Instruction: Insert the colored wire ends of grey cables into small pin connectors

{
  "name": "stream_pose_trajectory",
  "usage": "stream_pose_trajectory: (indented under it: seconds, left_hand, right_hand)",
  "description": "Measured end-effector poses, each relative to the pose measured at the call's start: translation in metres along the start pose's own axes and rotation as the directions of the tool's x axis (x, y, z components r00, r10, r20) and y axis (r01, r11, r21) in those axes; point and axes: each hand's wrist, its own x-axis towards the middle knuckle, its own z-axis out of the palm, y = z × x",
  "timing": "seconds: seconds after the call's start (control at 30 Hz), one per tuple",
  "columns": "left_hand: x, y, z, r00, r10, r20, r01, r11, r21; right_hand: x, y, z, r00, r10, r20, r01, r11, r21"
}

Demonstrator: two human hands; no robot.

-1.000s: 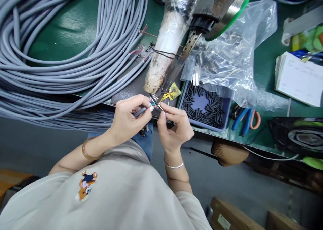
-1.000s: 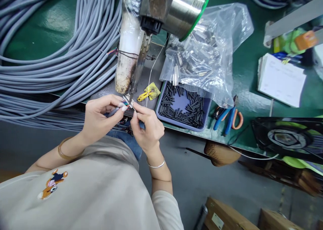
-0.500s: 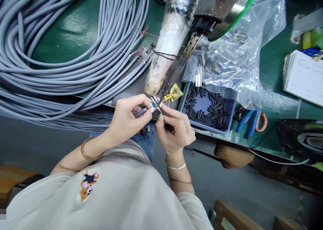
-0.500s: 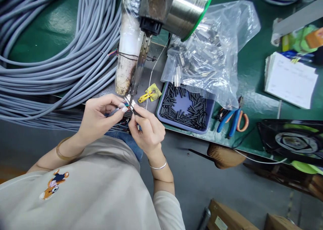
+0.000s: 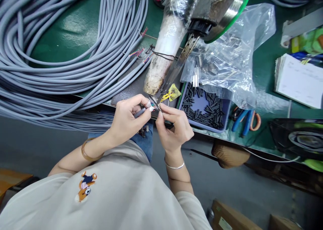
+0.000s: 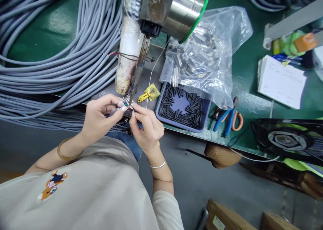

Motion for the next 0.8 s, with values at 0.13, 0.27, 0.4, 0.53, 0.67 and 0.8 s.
stream_pose_trajectory:
  seconds: [0.13,0.27,0.4,0.53,0.67,0.8]
  left_hand:
    - [-0.0011,-0.0038,0.0008,0.999,0.038,-0.017,-0.037,0.999,0.039]
    - [-0.0015,-0.0057,0.0005,1.0,-0.01,-0.012,0.01,1.0,-0.012]
    - [-0.0022,-0.0064,0.0021,0.998,0.023,-0.058,-0.021,0.999,0.024]
    - [-0.0018,-0.0051,0.0036,0.987,0.141,-0.076,-0.133,0.986,0.098]
    - [0.0002,-0.0022,0.0029,0.969,0.228,-0.09,-0.215,0.967,0.136]
    - [0.0006,-0.0017,0.0006,0.966,0.248,-0.074,-0.237,0.963,0.127]
  right_hand:
    - [0.0021,0.0006,0.0023,1.0,-0.008,-0.003,0.008,1.0,-0.001]
    - [0.0016,0.0021,0.0046,1.0,0.005,-0.009,-0.005,1.0,0.008]
    - [-0.0012,0.0026,0.0059,1.0,-0.007,-0.003,0.007,1.0,-0.003]
    - [-0.0019,0.0027,0.0057,1.0,-0.011,-0.009,0.01,1.0,-0.004]
    - [0.0004,0.0023,0.0039,1.0,-0.02,-0.012,0.019,1.0,-0.012]
    - [0.0019,0.0008,0.0016,1.0,-0.027,-0.002,0.027,0.999,-0.043]
